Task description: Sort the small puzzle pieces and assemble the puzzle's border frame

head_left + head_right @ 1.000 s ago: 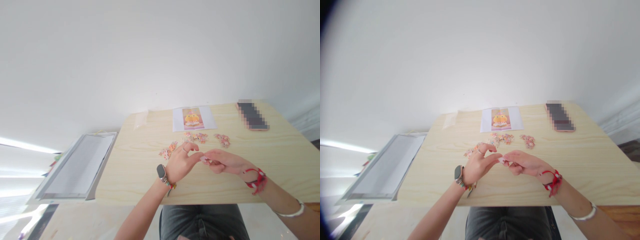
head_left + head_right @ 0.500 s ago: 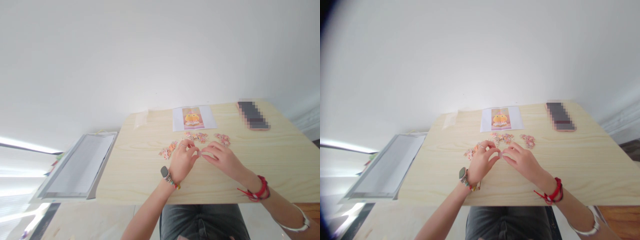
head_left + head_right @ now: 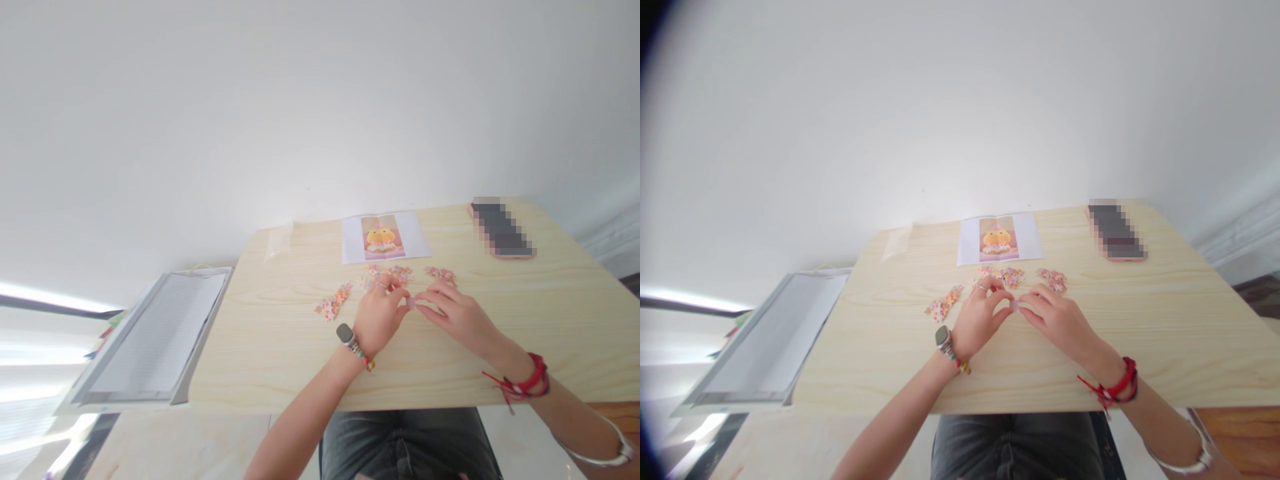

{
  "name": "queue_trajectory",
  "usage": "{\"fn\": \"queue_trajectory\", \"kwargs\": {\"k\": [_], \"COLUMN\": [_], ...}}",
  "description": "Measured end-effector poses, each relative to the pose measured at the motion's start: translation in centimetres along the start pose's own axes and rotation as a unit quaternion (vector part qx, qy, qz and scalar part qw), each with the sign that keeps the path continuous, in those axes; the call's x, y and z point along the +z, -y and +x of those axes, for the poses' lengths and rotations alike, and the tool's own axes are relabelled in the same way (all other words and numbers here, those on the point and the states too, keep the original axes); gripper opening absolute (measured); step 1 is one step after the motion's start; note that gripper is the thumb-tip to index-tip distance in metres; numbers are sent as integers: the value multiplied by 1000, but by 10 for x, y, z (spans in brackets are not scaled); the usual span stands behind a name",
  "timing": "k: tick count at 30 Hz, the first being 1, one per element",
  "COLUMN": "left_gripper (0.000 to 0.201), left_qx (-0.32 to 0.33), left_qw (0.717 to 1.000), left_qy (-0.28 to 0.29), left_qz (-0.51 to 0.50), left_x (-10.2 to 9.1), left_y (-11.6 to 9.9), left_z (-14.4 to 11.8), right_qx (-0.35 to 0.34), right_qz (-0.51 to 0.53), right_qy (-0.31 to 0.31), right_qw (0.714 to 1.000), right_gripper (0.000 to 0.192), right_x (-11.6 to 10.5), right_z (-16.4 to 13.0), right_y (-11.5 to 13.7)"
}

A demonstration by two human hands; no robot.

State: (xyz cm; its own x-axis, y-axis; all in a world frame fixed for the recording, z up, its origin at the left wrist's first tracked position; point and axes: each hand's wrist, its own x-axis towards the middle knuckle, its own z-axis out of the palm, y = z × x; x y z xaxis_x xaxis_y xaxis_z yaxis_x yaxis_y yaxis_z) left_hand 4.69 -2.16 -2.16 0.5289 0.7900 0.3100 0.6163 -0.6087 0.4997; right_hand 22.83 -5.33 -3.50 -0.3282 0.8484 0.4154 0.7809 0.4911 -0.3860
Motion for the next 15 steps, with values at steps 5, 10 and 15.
{"fn": "queue_trajectory", "kwargs": {"k": [5,10,15], "left_gripper": [13,14,15], "left_qx": [26,59,64], "left_qw": [997,994,990], "left_qy": [60,82,97], "left_qz": [32,51,76], "left_x": [20,46,59], "left_y": [-10,-22,-30], "left_z": [34,62,71], "right_qx": [16,50,64], "right_qz": [-21,-44,-80], "right_qy": [-25,-7,3], "right_qw": [999,998,995], "right_gripper": [22,26,29], "right_x": [-7,-17,-19], "right_z": [-12,-23,-29], "right_y": [-32,-62,-84]}}
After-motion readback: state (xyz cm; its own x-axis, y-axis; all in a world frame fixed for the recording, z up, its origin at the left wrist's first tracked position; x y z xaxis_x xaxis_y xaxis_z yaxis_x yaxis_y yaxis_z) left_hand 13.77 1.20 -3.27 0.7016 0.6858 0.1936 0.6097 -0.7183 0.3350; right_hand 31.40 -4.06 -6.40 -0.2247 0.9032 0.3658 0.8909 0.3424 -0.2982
